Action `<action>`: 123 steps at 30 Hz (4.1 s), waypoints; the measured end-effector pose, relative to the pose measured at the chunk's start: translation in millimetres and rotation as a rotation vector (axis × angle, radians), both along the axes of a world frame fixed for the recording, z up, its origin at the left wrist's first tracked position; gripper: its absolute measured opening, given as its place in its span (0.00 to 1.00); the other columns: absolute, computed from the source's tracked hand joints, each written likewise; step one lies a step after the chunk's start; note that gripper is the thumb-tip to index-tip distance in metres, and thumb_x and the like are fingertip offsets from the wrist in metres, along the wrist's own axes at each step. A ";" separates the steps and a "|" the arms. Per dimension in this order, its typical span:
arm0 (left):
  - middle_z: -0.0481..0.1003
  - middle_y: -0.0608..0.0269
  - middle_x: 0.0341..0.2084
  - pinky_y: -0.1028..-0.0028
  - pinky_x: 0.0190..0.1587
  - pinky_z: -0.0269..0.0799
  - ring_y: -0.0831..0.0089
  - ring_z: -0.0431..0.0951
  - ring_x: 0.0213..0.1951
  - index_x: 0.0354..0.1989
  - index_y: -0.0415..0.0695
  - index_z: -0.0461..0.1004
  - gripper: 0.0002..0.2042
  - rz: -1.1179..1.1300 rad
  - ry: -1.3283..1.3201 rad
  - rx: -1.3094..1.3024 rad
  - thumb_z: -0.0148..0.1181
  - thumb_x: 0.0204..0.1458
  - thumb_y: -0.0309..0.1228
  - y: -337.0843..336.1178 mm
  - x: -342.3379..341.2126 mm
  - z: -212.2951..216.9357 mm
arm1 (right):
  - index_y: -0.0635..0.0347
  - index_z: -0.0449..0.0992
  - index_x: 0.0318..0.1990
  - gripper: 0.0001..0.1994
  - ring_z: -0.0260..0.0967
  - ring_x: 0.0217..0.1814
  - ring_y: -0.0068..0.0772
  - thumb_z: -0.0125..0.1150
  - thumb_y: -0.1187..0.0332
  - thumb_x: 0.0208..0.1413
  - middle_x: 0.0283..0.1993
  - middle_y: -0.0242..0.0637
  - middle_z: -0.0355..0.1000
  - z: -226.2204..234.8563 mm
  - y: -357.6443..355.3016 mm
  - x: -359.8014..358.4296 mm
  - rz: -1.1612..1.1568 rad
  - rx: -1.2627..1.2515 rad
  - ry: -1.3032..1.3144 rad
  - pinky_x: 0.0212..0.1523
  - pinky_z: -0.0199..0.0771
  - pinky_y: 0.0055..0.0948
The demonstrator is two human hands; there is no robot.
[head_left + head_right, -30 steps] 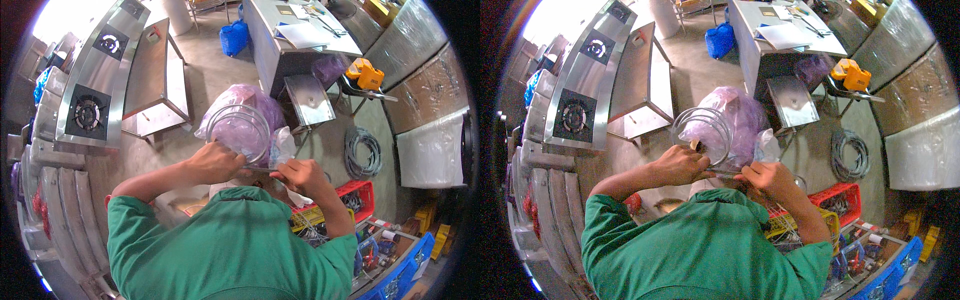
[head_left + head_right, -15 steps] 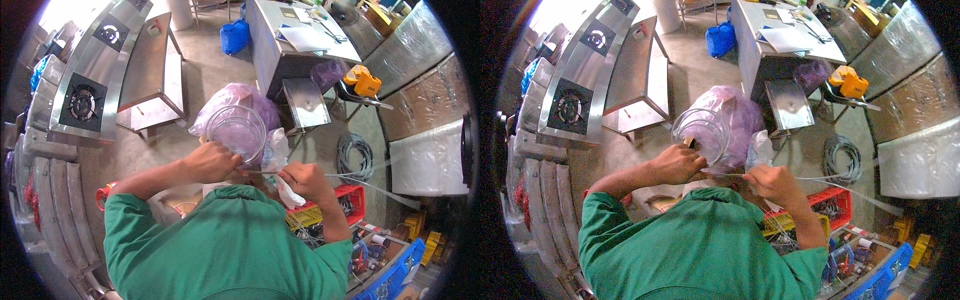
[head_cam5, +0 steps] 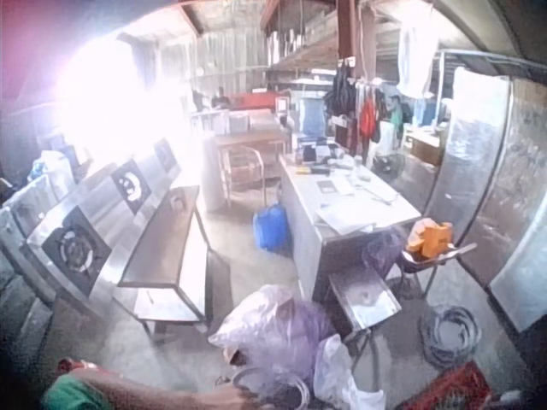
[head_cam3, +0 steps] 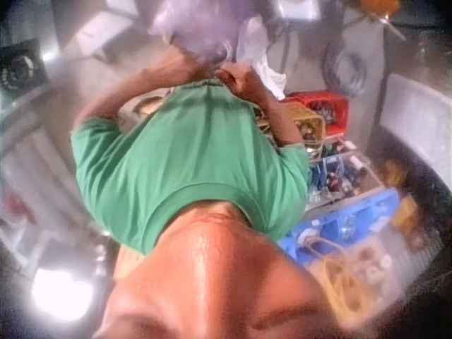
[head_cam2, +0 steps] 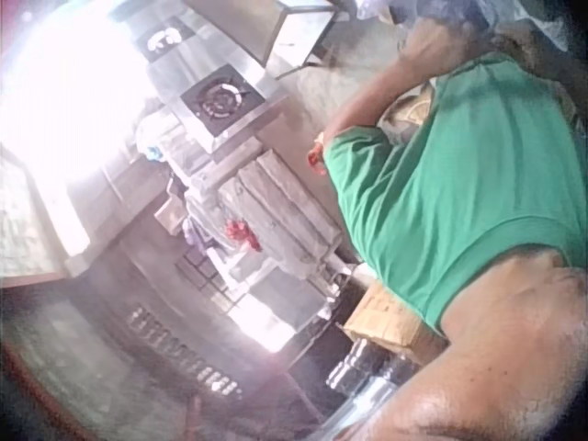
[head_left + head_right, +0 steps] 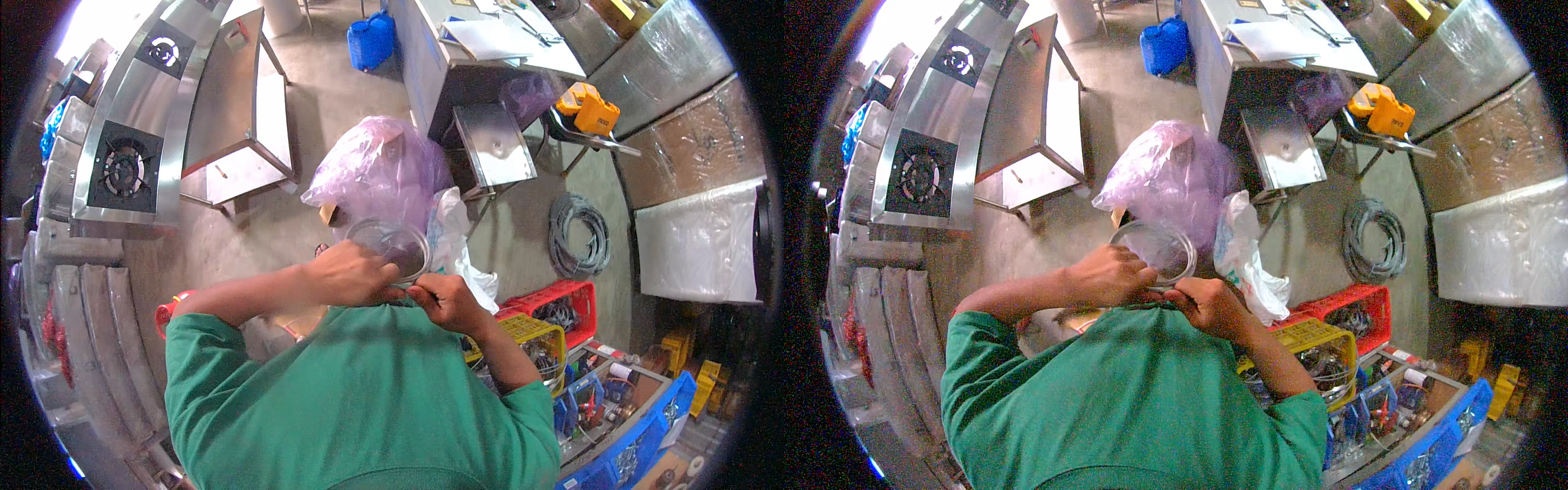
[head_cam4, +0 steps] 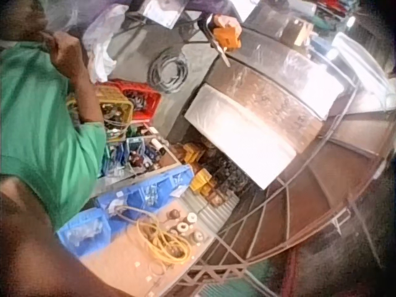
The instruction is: The person repeatedly picks up lengths of metal conduit or cable from a yellow basket, straightens them, and coils them by hand into loops. The coiled pieces are placed back into the basket. The person handles the items one at a time throughout the clip.
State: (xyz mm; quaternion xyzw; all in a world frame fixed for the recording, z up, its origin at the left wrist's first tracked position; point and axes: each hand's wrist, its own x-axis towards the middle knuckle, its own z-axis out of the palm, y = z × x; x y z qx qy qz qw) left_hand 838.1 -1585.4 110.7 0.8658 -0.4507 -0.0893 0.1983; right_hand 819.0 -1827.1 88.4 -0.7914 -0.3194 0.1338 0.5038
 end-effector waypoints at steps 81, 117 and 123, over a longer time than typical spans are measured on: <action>0.45 0.78 0.09 0.74 0.16 0.38 0.80 0.41 0.11 0.17 0.55 0.52 0.25 0.164 1.582 -1.921 0.35 0.67 0.53 -44.2 35.5 26.6 | 0.59 0.71 0.38 0.19 0.64 0.23 0.31 0.49 0.51 0.67 0.24 0.31 0.60 -74.6 -39.2 48.5 -0.994 0.838 0.461 0.25 0.67 0.33; 0.55 0.72 0.11 0.76 0.18 0.51 0.80 0.53 0.14 0.17 0.47 0.55 0.27 0.728 0.603 -1.560 0.37 0.68 0.50 -78.3 41.2 -49.6 | 0.54 0.67 0.53 0.19 0.71 0.50 0.39 0.62 0.67 0.54 0.47 0.39 0.71 -76.5 36.2 49.5 -0.139 0.648 0.519 0.53 0.73 0.35; 0.55 0.71 0.10 0.74 0.18 0.52 0.80 0.56 0.14 0.15 0.47 0.56 0.27 0.734 0.536 -1.561 0.38 0.68 0.48 -72.3 41.3 -60.0 | 0.53 0.66 0.55 0.15 0.70 0.50 0.31 0.54 0.69 0.62 0.48 0.34 0.70 -68.4 49.0 38.9 -0.234 1.038 1.031 0.50 0.73 0.33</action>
